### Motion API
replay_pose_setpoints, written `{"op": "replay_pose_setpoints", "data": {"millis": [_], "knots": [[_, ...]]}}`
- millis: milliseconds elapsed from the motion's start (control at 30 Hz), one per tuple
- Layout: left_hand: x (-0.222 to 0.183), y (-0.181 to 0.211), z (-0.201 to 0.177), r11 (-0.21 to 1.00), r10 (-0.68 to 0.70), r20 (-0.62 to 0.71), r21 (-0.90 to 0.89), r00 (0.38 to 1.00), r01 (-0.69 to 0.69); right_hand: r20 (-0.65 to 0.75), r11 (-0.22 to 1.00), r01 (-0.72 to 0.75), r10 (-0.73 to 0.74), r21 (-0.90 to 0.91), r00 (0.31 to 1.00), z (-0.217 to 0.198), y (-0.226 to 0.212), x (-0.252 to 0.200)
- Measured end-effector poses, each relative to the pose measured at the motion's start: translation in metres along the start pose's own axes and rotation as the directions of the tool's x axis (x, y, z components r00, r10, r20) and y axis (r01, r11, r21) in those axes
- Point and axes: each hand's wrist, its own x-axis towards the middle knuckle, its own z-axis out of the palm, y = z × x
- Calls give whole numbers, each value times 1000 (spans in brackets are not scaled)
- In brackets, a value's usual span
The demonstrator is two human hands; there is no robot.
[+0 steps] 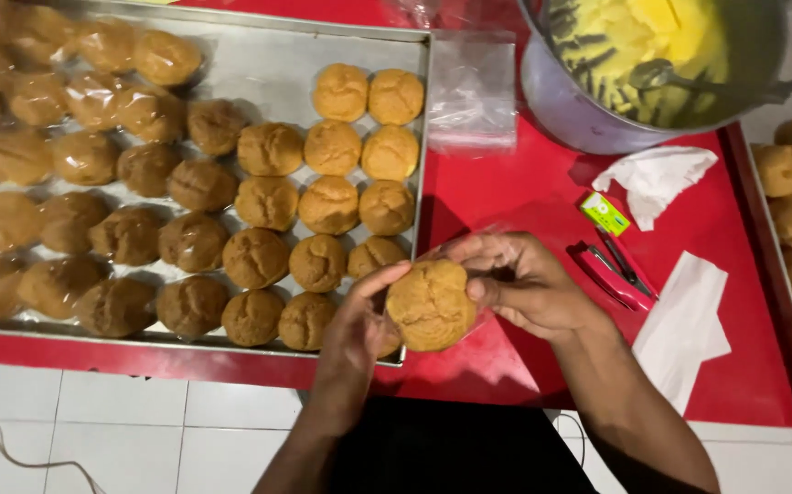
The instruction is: Packaging individual cream puffs into small plastic bags on a metal tray at a bakery station.
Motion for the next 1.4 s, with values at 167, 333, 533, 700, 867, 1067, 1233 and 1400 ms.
{"op": "replay_pose_setpoints", "data": {"millis": [167, 333, 533, 700, 867, 1067, 1233, 1400], "knots": [[6, 7, 9, 939, -89, 102, -324, 991, 118, 103, 986, 46, -29, -158, 994, 8, -22, 5], [4, 0, 12, 931, -233, 52, -277, 971, 239, 167, 893, 28, 54, -449, 984, -11, -46, 4], [-5, -27, 7, 677, -398, 371, -498, 839, 542, 372, 745, 138, 157, -653, 915, 1, -86, 14], [-8, -51, 7, 621, -291, 437, -590, 851, 515, 415, 673, 129, 283, -728, 865, 7, -99, 23], [-8, -60, 10, 599, -268, 452, -614, 851, 514, 446, 642, 161, 311, -750, 839, 12, -102, 31], [-5, -57, 12, 601, -266, 424, -629, 865, 493, 432, 628, 154, 318, -763, 844, 20, -107, 37], [-8, -70, -2, 615, -255, 385, -643, 887, 456, 305, 563, 107, 271, -819, 913, 29, -109, 30], [-8, -71, -4, 565, -261, 430, -658, 864, 498, 282, 559, 194, 74, -806, 957, 42, -112, 21]]}}
